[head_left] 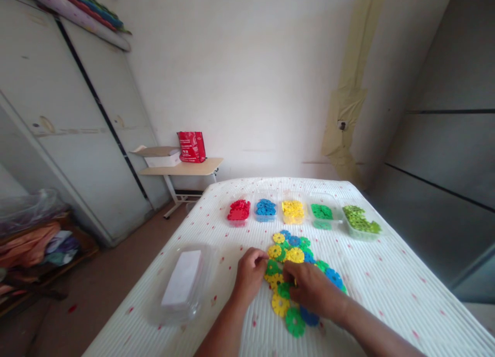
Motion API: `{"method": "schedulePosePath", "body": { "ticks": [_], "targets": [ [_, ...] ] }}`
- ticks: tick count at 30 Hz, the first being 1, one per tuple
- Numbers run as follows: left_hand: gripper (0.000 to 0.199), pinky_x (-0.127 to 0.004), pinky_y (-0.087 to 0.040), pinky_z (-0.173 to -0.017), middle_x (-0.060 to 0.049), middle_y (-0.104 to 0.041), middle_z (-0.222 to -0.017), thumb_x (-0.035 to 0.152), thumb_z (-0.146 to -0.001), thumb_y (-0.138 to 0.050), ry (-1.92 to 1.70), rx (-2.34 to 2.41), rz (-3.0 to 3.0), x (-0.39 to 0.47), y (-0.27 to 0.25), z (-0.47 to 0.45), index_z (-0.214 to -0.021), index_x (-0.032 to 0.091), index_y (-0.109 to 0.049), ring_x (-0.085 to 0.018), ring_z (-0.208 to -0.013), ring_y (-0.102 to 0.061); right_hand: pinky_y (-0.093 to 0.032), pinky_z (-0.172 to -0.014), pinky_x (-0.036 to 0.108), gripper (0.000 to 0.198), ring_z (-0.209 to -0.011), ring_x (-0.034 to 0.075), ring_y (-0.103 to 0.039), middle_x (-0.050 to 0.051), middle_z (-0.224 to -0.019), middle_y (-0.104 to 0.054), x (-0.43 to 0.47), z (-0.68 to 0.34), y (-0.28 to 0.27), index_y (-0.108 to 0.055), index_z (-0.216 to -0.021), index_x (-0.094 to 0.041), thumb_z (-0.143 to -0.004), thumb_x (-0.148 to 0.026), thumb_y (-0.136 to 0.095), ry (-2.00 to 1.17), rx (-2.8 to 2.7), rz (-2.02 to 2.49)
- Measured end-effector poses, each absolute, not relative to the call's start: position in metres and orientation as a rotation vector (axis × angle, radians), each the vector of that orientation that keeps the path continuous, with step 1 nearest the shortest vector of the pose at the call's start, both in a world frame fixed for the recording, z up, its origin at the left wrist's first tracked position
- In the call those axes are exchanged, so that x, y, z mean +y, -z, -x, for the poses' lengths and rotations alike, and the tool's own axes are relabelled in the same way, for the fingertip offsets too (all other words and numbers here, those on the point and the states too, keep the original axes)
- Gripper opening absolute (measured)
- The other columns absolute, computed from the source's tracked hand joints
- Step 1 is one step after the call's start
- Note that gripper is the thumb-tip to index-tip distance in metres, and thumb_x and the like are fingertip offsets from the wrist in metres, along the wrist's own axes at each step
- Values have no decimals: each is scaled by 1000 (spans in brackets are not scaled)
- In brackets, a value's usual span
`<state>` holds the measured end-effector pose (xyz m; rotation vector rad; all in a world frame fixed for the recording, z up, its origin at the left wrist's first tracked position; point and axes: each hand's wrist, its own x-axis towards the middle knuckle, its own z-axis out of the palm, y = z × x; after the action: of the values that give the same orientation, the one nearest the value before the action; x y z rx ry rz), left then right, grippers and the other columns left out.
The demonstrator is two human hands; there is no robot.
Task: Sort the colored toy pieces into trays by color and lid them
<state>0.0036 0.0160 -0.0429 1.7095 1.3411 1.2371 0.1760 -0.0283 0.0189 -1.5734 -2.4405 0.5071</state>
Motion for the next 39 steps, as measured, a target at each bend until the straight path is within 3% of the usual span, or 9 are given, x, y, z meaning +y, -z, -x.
{"method": "schedulePosePath", "body": {
  "ticks": [5,11,21,29,39],
  "targets": [
    [13,-25,-44,-67,-1,-62,-70,17,-67,-50,-1297,1355,-1552,18,40,-2,-70,16,-62,-14,-70,-57,-36,-67,21,39,-82,15,-59,3,-92,-66,-10,-172,-24,-57,-100,-21,-67,-7,-43,-582,-2351,1486],
    [22,-26,-45,-63,-3,-65,-72,28,-68,-52,-1484,1471,-1296,26,43,16,-80,14,-63,-15,-67,-58,-40,-80,25,45,-101,19,-57,7,-109,-64,11,-149,-19,-58,-109,-19,-69,-7,-42,-532,-2440,1566],
    [21,-28,-47,-71,-4,-67,-76,28,-69,-51,-1488,1532,-1372,30,45,25,-80,16,-64,-17,-74,-60,-44,-71,31,31,-91,26,-62,15,-99,-65,9,-126,-11,-60,-99,-13,-75,-14,-41,-220,-2647,1716],
    [21,-28,-47,-69,-4,-67,-76,26,-67,-52,-1488,1527,-1373,30,44,25,-80,16,-65,-18,-75,-61,-46,-65,31,37,-87,27,-63,17,-97,-66,12,-123,-22,-58,-104,-11,-69,-17,-49,-286,-2674,1763],
    [22,-29,-47,-71,-4,-67,-74,26,-67,-51,-1456,1532,-1383,29,42,25,-81,15,-64,-18,-75,-61,-43,-55,27,35,-79,26,-64,11,-88,-69,23,-126,-41,-66,-90,-17,-57,-25,-59,-438,-2786,1715]
  ]
}}
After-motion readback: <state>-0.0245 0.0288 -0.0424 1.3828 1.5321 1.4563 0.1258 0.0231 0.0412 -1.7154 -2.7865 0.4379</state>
